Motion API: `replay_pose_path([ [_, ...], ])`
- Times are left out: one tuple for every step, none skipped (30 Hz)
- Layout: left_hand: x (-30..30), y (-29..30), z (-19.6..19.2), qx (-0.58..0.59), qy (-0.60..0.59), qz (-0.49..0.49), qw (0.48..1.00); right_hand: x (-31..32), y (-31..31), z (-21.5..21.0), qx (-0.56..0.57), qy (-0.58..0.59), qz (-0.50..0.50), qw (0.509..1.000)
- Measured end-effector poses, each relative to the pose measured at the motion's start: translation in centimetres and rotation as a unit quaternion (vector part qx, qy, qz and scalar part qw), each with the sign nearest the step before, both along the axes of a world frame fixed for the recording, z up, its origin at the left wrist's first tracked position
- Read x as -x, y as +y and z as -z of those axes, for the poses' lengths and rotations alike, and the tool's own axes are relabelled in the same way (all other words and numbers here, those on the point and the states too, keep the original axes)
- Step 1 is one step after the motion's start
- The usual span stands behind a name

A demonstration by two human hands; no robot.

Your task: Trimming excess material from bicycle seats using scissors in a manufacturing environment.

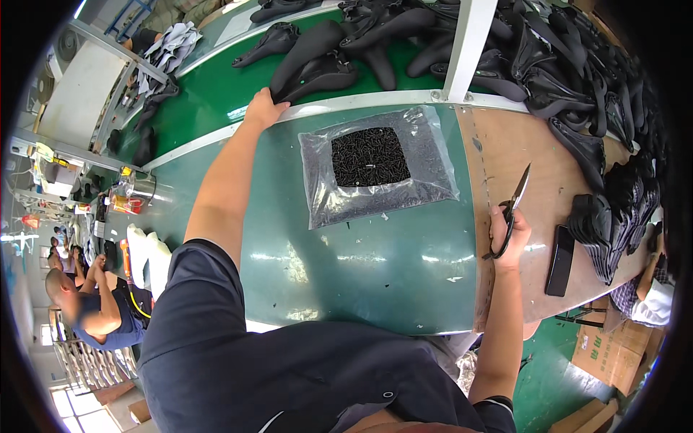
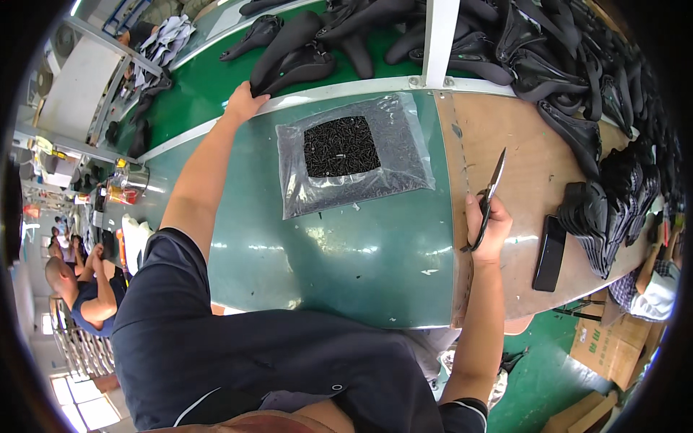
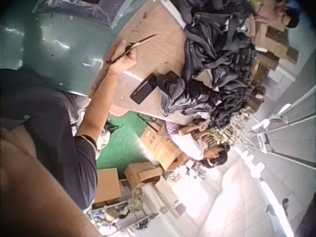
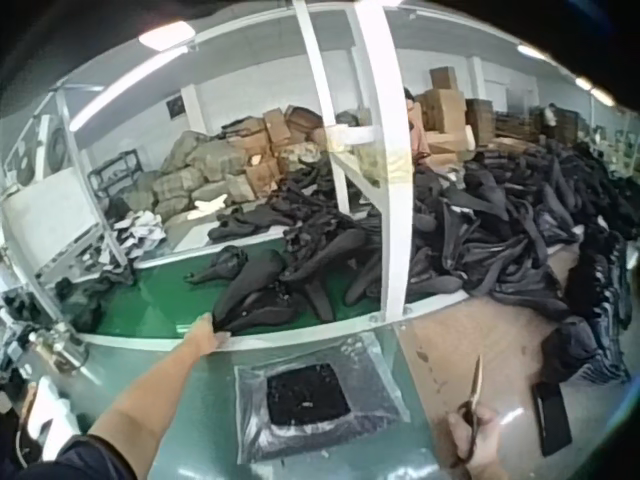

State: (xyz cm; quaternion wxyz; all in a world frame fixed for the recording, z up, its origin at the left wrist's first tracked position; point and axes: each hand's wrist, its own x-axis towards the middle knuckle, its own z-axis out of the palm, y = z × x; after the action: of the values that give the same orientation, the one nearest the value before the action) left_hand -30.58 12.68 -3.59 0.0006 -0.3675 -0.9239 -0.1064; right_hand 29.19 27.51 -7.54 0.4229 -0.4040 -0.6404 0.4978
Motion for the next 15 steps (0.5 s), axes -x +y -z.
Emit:
replay_pose_path([
  [0.2, -0.1, -0.1, -0.011, 0.009, -0.005, 1.0, 0.1, -0.1, -0.1, 0.005, 0.003, 0.003, 1.0],
  [0.1, -0.2, -0.8, -0.011, 0.007, -0.004, 1.0, 0.0, -0.3, -0.1, 0.011, 0.008, 0.009, 1.0],
  [0.0, -0.7, -1.9, -0.058, 0.011, 0.019, 0.998, 0.0, -0.3, 0.0, 0.01, 0.007, 0.009, 1.0],
  [-0.3, -1.3, -3.3, -0.103, 0.016, 0.04, 0.994, -0.1, -0.3, 0.2, 0.008, 0.008, 0.01, 1.0],
  [-0.9, -2.2, -4.8, -0.165, 0.062, 0.055, 0.983, -0.2, -0.3, 0.4, 0.007, 0.009, 0.01, 1.0],
  [-2.0, -2.9, -6.9, -0.204, 0.077, 0.062, 0.974, -0.3, -0.5, 0.4, 0.01, 0.009, 0.007, 1.0],
  [-3.4, -3.6, -9.3, -0.218, 0.08, 0.037, 0.972, -0.3, -0.6, 0.2, 0.019, 0.01, 0.007, 1.0],
  [-5.0, -4.3, -11.2, -0.231, 0.083, 0.011, 0.969, -0.4, -0.7, 0.1, 0.028, 0.011, 0.008, 1.0],
  [-7.0, -5.3, -12.4, -0.224, 0.085, 0.005, 0.971, -0.5, -0.8, 0.3, 0.018, 0.008, 0.01, 1.0],
  [-9.5, -6.4, -13.2, -0.236, 0.159, 0.042, 0.958, -0.6, -0.8, 0.4, 0.026, 0.008, 0.003, 1.0],
  [-11.8, -7.4, -13.4, -0.244, 0.23, 0.081, 0.939, -0.7, -0.8, 0.5, 0.021, 0.002, 0.02, 1.0],
  [-14.1, -8.7, -13.1, -0.256, 0.262, 0.138, 0.92, -0.7, -0.9, 0.5, 0.017, -0.006, 0.036, 0.999],
  [-16.5, -10.1, -12.6, -0.227, 0.288, 0.176, 0.913, -0.7, -0.8, 0.3, 0.015, -0.007, 0.037, 0.999],
  [-19.0, -11.3, -11.8, -0.198, 0.307, 0.217, 0.905, -0.6, -0.6, 0.3, 0.033, -0.019, 0.046, 0.998],
  [-21.9, -12.5, -10.9, -0.182, 0.31, 0.246, 0.9, -0.7, -0.3, 0.4, 0.008, -0.042, 0.045, 0.998],
])
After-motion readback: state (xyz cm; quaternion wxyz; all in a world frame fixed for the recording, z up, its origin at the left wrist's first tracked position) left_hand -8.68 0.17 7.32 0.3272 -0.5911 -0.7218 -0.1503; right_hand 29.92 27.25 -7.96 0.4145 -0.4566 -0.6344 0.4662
